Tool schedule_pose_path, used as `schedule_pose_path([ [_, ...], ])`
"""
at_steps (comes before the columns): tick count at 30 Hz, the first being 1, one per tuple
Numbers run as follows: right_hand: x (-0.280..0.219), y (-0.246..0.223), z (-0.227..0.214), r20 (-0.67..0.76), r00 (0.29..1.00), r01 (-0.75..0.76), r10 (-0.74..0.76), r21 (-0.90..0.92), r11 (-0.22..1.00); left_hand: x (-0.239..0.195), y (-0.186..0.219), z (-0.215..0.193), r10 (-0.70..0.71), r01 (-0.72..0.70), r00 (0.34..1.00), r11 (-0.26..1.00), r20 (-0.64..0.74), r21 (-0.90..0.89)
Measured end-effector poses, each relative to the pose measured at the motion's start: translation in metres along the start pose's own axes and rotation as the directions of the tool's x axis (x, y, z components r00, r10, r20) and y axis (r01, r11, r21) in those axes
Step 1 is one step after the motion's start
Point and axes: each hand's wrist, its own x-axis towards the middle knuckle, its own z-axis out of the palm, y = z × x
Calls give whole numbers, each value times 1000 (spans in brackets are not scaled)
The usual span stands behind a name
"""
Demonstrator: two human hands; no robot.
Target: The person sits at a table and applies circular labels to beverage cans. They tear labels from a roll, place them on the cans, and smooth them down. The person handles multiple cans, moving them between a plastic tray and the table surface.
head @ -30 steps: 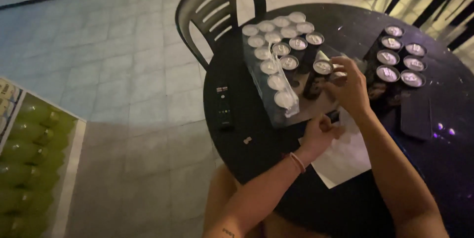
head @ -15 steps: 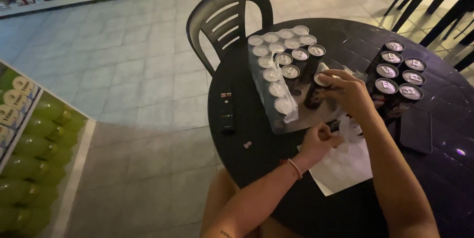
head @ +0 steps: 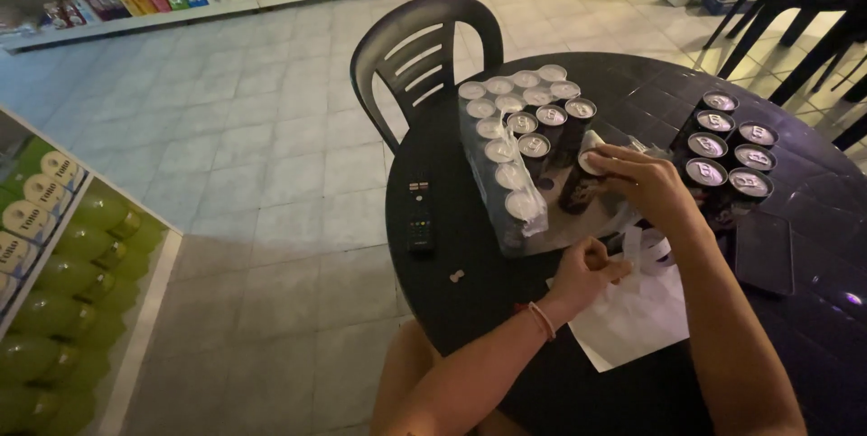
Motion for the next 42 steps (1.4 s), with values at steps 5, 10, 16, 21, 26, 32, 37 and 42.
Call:
schedule_pose_path([
  [5,-2,4,3,14,1000,-13,14,-85,996,0,-2,-1,37,-36,999,999,23,-19],
  [10,-7,10,23,-52,999,-10,2,-159,987,5,-10,-1,33,-33,999,999,9,-21],
  [16,-13,24,37,-111,994,-33,-7,-357,934,3,-7,-2,16,-16,1000,997,4,-72],
  [21,-15,34,52,-114,991,-106,63,-416,903,9,-19,-2,35,-33,999,995,14,-90],
  [26,-11,26,36,-78,993,-112,94,-271,956,-4,3,-4,44,-43,999,997,8,-69],
  [32,-9,17,24,-75,997,4,-9,-67,998,-8,10,-1,17,-18,1000,997,-13,-69],
  [37,-8,8,14,-12,999,41,-41,-38,998,-3,1,1,35,-35,999,998,-15,-54],
  [42,-7,7,26,-16,1000,-1,-1,-150,989,0,0,0,8,-8,1000,998,-4,-56],
])
